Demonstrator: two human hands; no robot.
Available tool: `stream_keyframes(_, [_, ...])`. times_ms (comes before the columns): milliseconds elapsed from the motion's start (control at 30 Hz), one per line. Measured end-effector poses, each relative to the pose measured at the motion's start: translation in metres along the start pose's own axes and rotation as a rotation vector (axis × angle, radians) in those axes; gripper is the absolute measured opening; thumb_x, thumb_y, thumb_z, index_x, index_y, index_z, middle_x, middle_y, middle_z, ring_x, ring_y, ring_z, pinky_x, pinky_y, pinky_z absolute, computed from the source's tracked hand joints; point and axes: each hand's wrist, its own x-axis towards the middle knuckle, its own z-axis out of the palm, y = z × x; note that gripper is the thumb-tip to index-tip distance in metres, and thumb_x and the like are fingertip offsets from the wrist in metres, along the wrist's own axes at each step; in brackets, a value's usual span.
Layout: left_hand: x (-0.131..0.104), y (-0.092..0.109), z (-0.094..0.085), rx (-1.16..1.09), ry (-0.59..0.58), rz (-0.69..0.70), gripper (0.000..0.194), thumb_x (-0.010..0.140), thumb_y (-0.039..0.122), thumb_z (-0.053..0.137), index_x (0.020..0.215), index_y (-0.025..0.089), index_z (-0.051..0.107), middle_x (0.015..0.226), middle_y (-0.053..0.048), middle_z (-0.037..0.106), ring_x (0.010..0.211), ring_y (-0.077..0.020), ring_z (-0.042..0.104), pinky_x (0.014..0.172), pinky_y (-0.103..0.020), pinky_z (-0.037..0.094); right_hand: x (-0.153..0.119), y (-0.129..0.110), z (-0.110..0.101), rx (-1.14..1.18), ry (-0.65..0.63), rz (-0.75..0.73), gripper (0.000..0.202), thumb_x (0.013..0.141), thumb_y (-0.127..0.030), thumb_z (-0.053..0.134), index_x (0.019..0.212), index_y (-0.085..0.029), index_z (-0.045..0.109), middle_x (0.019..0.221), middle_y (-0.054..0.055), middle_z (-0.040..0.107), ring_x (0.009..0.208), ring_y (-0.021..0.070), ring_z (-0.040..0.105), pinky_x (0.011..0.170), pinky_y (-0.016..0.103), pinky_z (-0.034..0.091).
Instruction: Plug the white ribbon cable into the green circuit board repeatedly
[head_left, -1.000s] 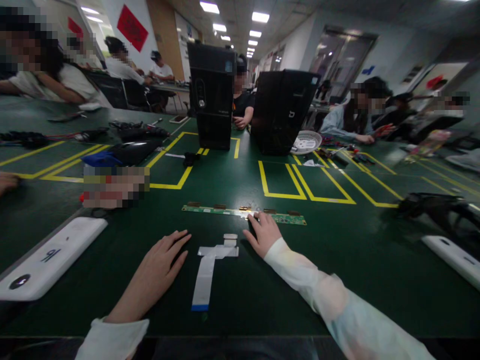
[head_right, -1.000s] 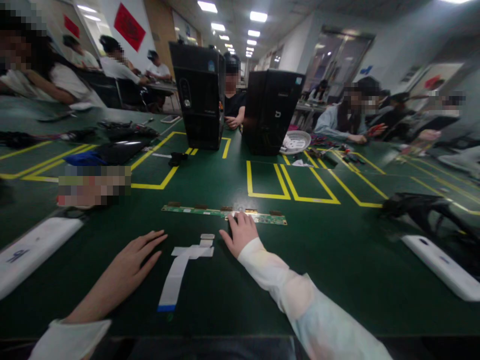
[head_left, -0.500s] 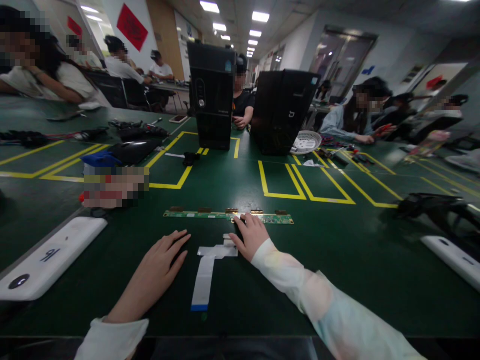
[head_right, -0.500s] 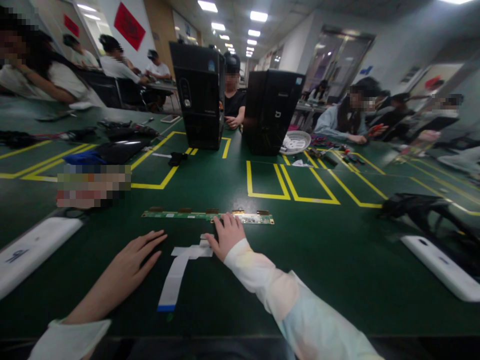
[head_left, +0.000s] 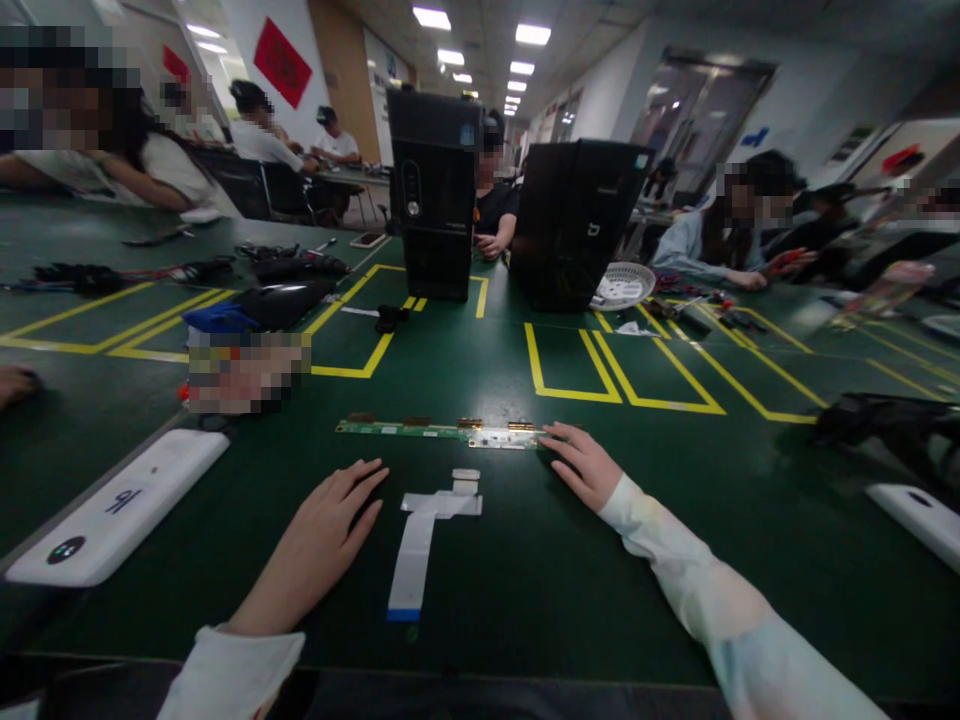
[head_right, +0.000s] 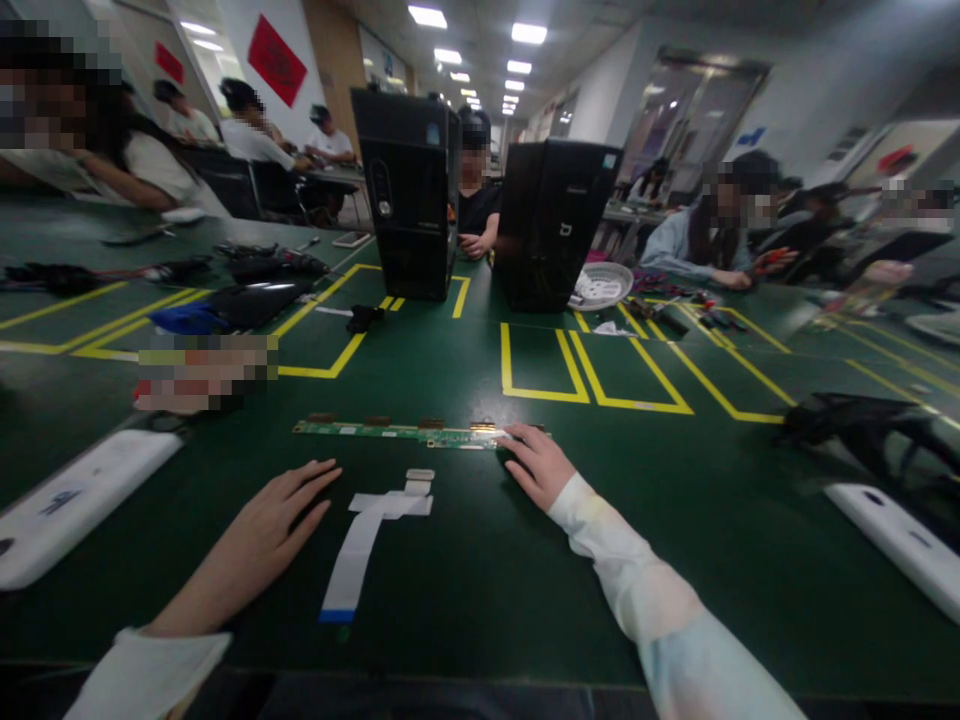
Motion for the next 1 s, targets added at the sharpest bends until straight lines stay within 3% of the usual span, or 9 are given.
stream_keyframes(167, [0.003, 0.015, -0.008, -0.12, -0.013, 0.046, 0.042, 0.095, 0.041, 0.042, 0.134, 0.027, 0.053, 0.141, -0.006, 0.053, 0.128, -0.0244, 0.05, 0.105, -0.047, 0.044, -0.001, 0.0, 0.001, -0.027, -0.087, 0.033, 0.044, 0.099, -0.039, 0.032, 0.133, -0.021, 0.054, 0.132, 0.014, 0.057, 0.126, 0.0269, 0.048, 0.104, 0.053, 0.04])
stream_keyframes(433, [0.023, 0.07, -0.005, -0.173, -0.138, 0.296, 0.039, 0.097, 0.031, 0.042, 0.134, 0.027, 0.052, 0.14, -0.004, 0.054, 0.134, -0.0213, 0.044, 0.109, -0.042, 0.042, 0.009, -0.031, 0.005, -0.093, -0.149, 0.036, 0.046, 0.096, -0.041, 0.04, 0.134, -0.016, 0.054, 0.134, 0.016, 0.054, 0.126, 0.0284, 0.045, 0.105, 0.051, 0.039])
stream_keyframes(800, [0.039, 0.108, 0.005, -0.048, -0.243, 0.339, 0.056, 0.097, 0.049, 0.036, 0.143, 0.017, 0.04, 0.146, -0.013, 0.047, 0.134, -0.0254, 0.043, 0.107, -0.044, 0.04, 0.017, -0.042, 0.006, -0.096, -0.176, 0.002, 0.049, 0.097, -0.041, 0.038, 0.137, -0.015, 0.05, 0.141, 0.015, 0.049, 0.13, 0.028, 0.042, 0.107, 0.052, 0.036])
stream_keyframes(1000, [0.05, 0.122, 0.014, 0.011, -0.24, 0.346, 0.059, 0.096, 0.049, 0.038, 0.142, 0.012, 0.039, 0.147, -0.017, 0.045, 0.136, -0.0276, 0.041, 0.105, -0.044, 0.042, 0.017, -0.042, 0.005, -0.079, -0.186, 0.003, 0.047, 0.097, -0.039, 0.041, 0.136, -0.016, 0.052, 0.14, 0.013, 0.051, 0.13, 0.0276, 0.042, 0.107, 0.051, 0.037])
